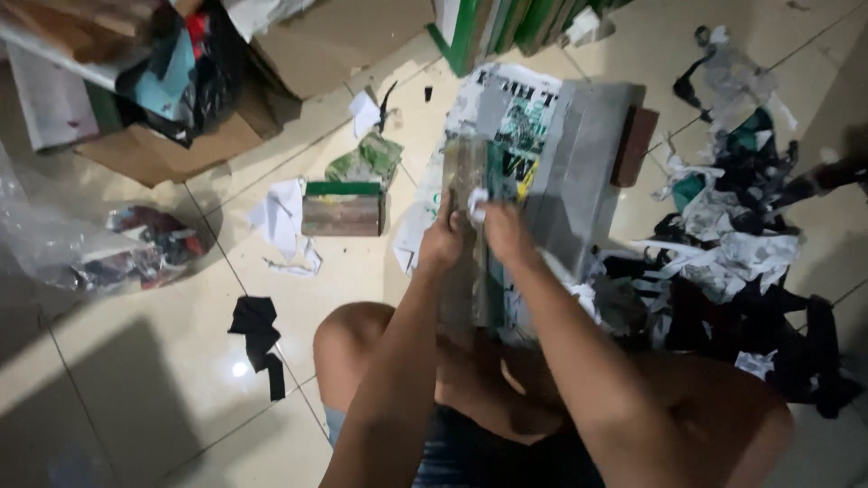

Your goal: Cleaning ink residue from a screen printing frame using fabric scraps

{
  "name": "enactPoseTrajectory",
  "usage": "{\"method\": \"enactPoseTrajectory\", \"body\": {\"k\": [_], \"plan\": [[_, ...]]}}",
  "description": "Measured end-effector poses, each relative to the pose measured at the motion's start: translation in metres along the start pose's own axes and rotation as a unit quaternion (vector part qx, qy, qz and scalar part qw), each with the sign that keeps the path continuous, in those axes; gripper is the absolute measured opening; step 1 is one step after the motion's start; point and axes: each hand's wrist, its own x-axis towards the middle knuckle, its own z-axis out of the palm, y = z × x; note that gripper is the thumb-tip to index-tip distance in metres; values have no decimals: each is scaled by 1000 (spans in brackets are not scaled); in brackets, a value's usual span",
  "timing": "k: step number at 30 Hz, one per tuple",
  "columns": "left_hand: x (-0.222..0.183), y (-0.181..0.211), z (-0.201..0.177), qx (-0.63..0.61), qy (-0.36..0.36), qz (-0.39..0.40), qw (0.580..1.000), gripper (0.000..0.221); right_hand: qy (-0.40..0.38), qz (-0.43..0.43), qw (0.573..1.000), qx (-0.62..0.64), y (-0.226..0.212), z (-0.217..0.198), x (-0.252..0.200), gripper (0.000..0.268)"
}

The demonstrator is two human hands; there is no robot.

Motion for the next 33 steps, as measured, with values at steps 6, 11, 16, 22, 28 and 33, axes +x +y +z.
{"method": "enactPoseTrajectory", "body": {"k": [6,11,16,22,28,33], "plan": [[-20,20,-10,-18,-5,-30,999,56,139,-190,932,-277,8,-1,69,24],[-28,28,-13,-15,1,-29,999,55,65,-177,956,-226,4,-22,92,19],[-26,25,-12,-15,3,-23,1000,54,-157,-64,976,-139,-29,-64,88,32],[-24,26,-7,-2,15,-20,1000,54,-156,-81,973,-151,-34,-74,67,54],[-20,21,-4,21,18,-14,1000,54,-79,-67,984,-143,13,-27,73,38],[-28,28,-6,21,25,-2,999,53,-68,-48,996,5,-10,-54,45,39]]}}
